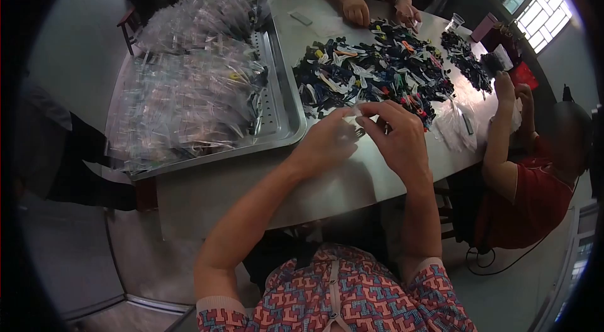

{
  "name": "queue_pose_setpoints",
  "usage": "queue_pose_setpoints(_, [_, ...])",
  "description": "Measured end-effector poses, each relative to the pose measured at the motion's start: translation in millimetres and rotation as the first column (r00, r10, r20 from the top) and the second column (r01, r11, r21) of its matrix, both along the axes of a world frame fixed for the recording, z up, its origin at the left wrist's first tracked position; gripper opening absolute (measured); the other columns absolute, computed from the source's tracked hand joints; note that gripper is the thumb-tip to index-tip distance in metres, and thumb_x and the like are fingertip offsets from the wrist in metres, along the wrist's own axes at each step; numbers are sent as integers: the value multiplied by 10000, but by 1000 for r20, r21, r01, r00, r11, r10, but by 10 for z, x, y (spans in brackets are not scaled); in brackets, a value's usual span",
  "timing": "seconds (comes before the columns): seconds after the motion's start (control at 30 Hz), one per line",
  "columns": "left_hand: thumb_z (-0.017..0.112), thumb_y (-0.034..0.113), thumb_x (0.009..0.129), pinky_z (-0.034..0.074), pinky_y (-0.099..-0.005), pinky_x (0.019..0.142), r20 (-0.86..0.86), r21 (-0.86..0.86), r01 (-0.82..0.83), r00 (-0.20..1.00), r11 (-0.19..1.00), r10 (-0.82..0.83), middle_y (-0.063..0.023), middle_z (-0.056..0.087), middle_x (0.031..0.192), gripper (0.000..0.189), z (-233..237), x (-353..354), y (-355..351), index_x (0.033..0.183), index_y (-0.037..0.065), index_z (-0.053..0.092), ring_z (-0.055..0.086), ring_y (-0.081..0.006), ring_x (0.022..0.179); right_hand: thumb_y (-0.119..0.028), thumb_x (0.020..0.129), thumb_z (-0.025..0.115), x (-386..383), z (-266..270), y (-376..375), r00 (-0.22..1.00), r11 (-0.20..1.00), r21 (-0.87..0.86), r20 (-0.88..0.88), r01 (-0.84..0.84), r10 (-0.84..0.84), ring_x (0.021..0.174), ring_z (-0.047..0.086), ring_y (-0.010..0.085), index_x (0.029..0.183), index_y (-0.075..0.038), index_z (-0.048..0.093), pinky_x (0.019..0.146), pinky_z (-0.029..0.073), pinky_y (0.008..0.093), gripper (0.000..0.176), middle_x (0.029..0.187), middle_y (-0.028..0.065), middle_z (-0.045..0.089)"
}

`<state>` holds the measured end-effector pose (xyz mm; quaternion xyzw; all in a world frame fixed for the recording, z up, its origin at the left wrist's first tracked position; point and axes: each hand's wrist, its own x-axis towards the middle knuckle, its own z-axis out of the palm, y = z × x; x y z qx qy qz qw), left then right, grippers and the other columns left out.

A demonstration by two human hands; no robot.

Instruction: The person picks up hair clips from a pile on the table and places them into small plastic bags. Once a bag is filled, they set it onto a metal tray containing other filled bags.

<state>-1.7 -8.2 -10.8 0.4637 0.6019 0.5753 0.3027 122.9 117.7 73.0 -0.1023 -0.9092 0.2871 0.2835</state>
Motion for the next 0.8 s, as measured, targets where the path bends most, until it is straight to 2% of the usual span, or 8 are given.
queue_pose_setpoints(0.33, [690, -8, 884, 514, -291, 884, 135, 14, 40, 990, 999, -42, -60, 614, 1050, 623, -51, -39, 11, 1437, 51, 410, 601, -123, 1002, -78, 889, 722, 104, -66, 126, 996, 987, -139, -28, 77, -82, 653, 602, 117, 1032, -44, 732, 579, 475, 260, 148, 885, 51, 698])
queue_pose_setpoints(0.4, [686, -7, 889, 514, -288, 883, 136, 27, 48, 989, 998, -51, -66, 620, 1072, 617, -27, -43, 6, 1438, 47, 409, 605, -125, 1011, -91, 893, 723, 128, -138, 171, 994, 922, -375, 0, 97, -105, 705, 579, 83, 1084, -49, 726, 612, 468, 242, 195, 945, 29, 691])
queue_pose_setpoints(0.43, [685, -4, 894, 513, -286, 888, 245, 10, 55, 968, 998, -56, -69, 625, 1107, 614, 5, -43, 0, 1440, 45, 409, 606, -129, 1035, -91, 893, 723, 137, -177, 196, 995, 922, -375, -1, 97, -105, 705, 579, 83, 1084, -49, 726, 612, 468, 242, 195, 945, 29, 691])
queue_pose_setpoints(0.5, [684, -1, 898, 512, -283, 894, 352, -7, 64, 934, 998, -58, -72, 629, 1141, 610, 52, -36, -1, 1441, 43, 409, 607, -133, 1059, -125, 880, 739, 152, -235, 230, 992, 805, -585, -8, -104, 122, 806, 561, 73, 1127, -55, 717, 678, 468, 235, 258, 1033, 16, 671])
queue_pose_setpoints(0.57, [682, 5, 907, 514, -284, 912, 379, 117, 96, 916, 988, -134, -74, 625, 1205, 581, 76, -20, 14, 1426, 38, 425, 607, -140, 1098, -158, 862, 754, 126, -216, 265, 973, 816, -543, -4, -197, 232, 901, 565, 82, 1141, -64, 718, 727, 462, 236, 296, 1109, 8, 655])
queue_pose_setpoints(0.63, [687, 11, 908, 514, -287, 925, 379, 82, 101, 917, 991, -125, -70, 622, 1222, 565, 70, -38, 0, 1414, 34, 438, 604, -142, 1113, -92, 869, 727, 67, -283, 367, 940, 901, -342, 117, -266, 321, 946, 575, 80, 1137, -30, 700, 749, 443, 218, 277, 1205, 16, 628])
queue_pose_setpoints(0.7, [693, 17, 910, 513, -291, 938, 381, 49, 97, 918, 994, -109, -66, 618, 1238, 549, 72, -48, -4, 1402, 31, 451, 601, -143, 1128, -98, 859, 742, -16, -285, 442, 949, 888, -385, 82, -253, 305, 885, 581, 69, 1059, -29, 715, 717, 439, 209, 214, 1090, -1, 674])
queue_pose_setpoints(0.8, [765, 122, 875, 538, -313, 902, 345, 206, -1, 936, 979, -71, -89, 673, 1140, 574, 96, -73, 21, 1364, 17, 483, 652, -155, 1014, -112, 873, 755, -114, -146, 471, 934, 846, -475, 121, -242, 336, 745, 569, 26, 938, -40, 702, 652, 433, 195, 111, 845, -39, 691])
